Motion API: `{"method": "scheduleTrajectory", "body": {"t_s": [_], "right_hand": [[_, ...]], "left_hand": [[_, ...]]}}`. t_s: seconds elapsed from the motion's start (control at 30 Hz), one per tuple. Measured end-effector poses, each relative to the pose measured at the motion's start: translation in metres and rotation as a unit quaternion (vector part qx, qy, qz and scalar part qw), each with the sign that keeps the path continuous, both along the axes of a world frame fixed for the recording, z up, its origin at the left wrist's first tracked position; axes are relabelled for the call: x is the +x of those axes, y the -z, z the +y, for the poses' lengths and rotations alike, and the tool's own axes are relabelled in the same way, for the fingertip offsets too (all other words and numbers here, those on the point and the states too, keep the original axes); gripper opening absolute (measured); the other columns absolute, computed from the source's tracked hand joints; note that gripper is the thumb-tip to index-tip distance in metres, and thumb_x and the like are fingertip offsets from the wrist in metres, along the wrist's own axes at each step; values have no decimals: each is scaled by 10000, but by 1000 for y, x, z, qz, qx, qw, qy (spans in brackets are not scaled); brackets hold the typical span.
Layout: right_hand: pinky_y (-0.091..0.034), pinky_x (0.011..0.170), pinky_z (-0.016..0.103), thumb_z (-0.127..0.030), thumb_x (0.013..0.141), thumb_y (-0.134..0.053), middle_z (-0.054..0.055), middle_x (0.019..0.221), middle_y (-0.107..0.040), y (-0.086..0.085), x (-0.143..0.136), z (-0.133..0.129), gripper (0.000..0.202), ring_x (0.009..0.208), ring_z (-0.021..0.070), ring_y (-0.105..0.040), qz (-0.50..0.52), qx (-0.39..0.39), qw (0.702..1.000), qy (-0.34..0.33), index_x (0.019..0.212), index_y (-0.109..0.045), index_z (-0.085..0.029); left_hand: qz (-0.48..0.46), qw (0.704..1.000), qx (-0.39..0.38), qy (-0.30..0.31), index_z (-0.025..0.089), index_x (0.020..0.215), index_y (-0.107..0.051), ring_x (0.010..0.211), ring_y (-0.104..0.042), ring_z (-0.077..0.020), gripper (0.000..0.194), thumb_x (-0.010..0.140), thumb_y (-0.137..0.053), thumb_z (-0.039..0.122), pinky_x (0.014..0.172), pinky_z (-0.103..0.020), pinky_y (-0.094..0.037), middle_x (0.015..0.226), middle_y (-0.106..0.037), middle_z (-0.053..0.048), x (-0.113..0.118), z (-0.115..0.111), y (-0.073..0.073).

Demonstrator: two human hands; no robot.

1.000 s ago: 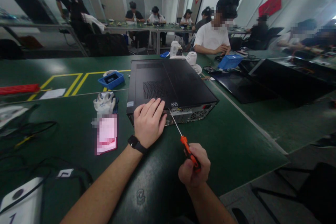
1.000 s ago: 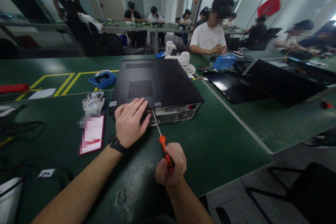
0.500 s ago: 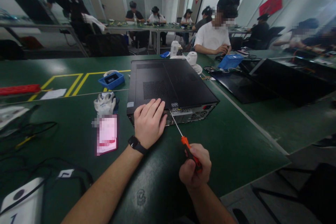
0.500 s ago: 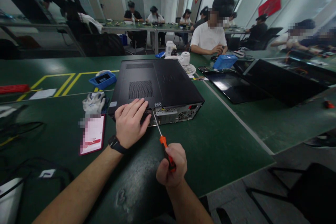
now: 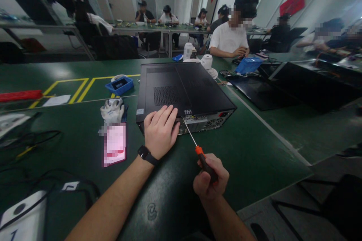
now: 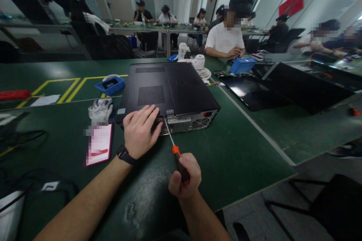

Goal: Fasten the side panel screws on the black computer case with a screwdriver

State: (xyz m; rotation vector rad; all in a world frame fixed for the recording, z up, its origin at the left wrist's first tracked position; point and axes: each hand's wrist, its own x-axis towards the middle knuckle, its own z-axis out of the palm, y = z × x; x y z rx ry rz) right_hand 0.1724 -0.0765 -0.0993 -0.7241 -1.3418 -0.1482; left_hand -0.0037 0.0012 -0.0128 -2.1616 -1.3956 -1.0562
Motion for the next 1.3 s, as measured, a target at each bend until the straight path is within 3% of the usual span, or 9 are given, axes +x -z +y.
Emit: {"method": "scheduleTrajectory", "body": {"t_s": [0.4, 0.6, 0.9, 1.13, 1.3], "right_hand": [[-634, 624, 392, -220, 998, -550, 73, 992, -661, -2, 0, -1, 316, 792, 197, -699, -18, 13, 999, 28, 1299, -624, -158], [-609, 617, 373, -286, 1047, -486, 46, 920, -631, 1, -1, -1, 313, 758, 184, -680, 11, -8, 1000, 6, 1306, -610, -161], [-589, 608, 379, -302, 984, -545, 41, 937, -608, -6, -4, -2, 372, 757, 185, -645, 11, -18, 999, -48, 1332, -590, -180], [-574, 574, 339, -273, 1001, -558, 60, 953, -638, -10, -6, -1, 364, 744, 175, -651, 16, -14, 999, -29, 1343, -601, -157], [-576, 559, 310, -285, 1027, -559, 59, 949, -677, -10, -5, -2, 346, 693, 151, -646, 4, -19, 1000, 22, 1345, -609, -160]], "left_hand": [[-9, 1000, -5, 8, 207, 1486, -621, 1399, -632, -321, 470, 1021, -626, 277, 1120, -528, -407, 1511, -677, -109, 0, 0, 0], [-5, 1000, -3, 4, 201, 1479, -623, 1402, -630, -316, 465, 1021, -630, 279, 1123, -528, -403, 1514, -675, -108, 0, 0, 1], [11, 1000, 20, -4, 160, 1431, -646, 1375, -647, -308, 421, 1031, -625, 290, 1114, -504, -399, 1485, -697, -113, 0, 1, 0], [12, 1000, 19, -4, 170, 1451, -634, 1385, -638, -306, 430, 1040, -608, 294, 1120, -502, -392, 1497, -689, -109, -1, 1, 0], [8, 1000, 21, 0, 168, 1456, -633, 1386, -636, -313, 440, 1033, -615, 290, 1118, -507, -392, 1493, -690, -117, -1, 2, 1]]}}
